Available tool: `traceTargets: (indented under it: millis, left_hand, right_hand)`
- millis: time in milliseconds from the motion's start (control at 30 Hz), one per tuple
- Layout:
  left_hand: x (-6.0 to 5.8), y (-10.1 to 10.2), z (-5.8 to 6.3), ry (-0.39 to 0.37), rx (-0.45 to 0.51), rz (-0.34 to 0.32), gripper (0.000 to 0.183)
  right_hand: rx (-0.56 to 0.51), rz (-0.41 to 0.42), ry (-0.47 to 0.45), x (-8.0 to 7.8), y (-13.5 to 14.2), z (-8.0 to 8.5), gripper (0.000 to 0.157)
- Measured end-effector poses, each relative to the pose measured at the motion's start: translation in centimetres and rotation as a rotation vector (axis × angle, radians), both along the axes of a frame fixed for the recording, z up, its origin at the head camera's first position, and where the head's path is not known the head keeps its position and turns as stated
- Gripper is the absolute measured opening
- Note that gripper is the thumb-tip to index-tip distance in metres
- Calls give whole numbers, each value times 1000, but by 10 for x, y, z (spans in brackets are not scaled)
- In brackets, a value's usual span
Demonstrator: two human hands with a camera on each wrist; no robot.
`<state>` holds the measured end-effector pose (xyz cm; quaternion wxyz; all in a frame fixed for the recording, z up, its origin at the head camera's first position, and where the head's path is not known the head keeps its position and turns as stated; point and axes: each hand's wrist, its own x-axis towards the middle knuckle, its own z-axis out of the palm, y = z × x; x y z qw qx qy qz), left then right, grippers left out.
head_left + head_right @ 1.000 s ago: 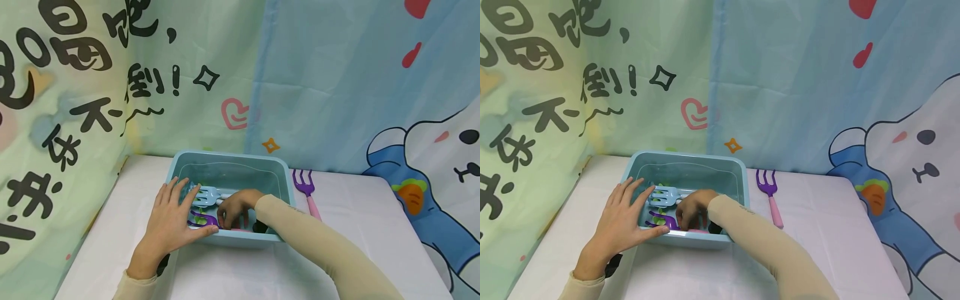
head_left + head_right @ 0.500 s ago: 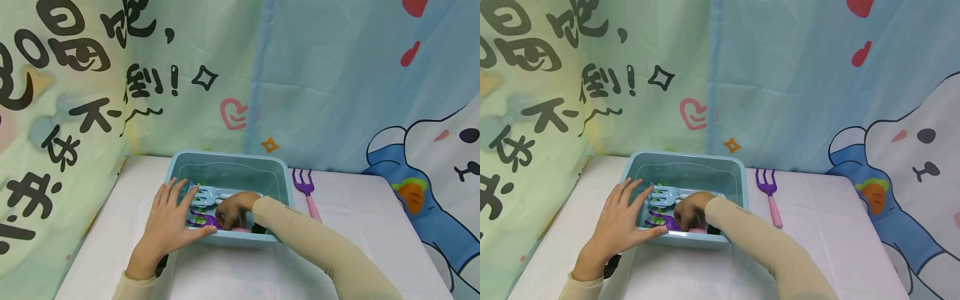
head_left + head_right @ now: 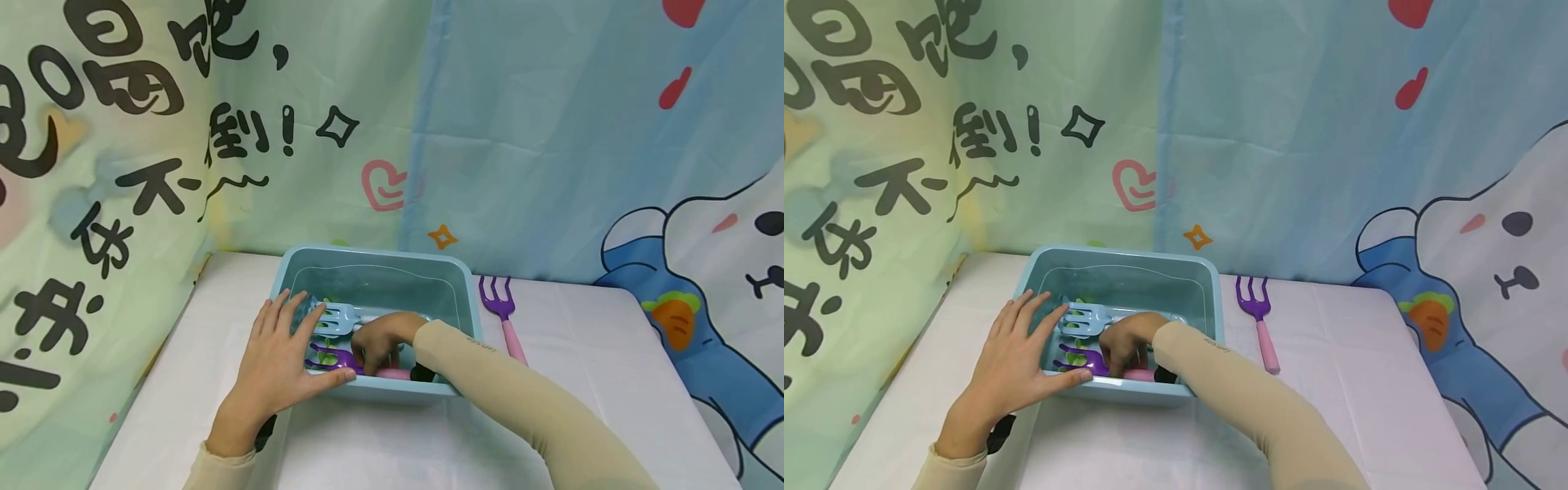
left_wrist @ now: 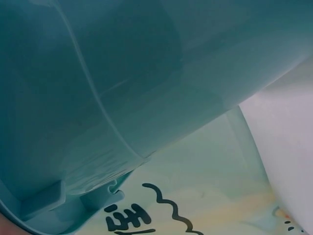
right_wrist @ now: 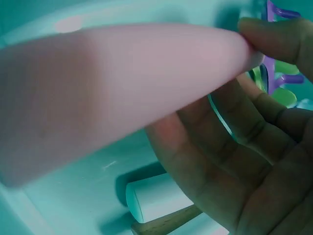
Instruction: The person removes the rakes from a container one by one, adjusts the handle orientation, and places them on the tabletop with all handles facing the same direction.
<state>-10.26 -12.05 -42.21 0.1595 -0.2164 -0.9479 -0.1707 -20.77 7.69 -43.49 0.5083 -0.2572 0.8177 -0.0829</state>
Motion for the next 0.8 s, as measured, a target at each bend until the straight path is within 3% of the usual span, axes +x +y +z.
traceTargets:
  millis: [167,433,567,800]
  left_hand:
    - [-2,1,1,9,-3,3,107]
    - [-2,1,1,13,1,-4,107]
    - [-1,0,1,7,4,-2,107]
    - [-1,0,2,-10,7,2,108]
  right_hand:
    - [-31,-75,-140,-5,5,3,9]
    - [-32,-103,-351,-14,7,3,17]
    - [-34,-111,-368,-16,7,4,19]
    - [-97,-152,-299,-16,7,8,19]
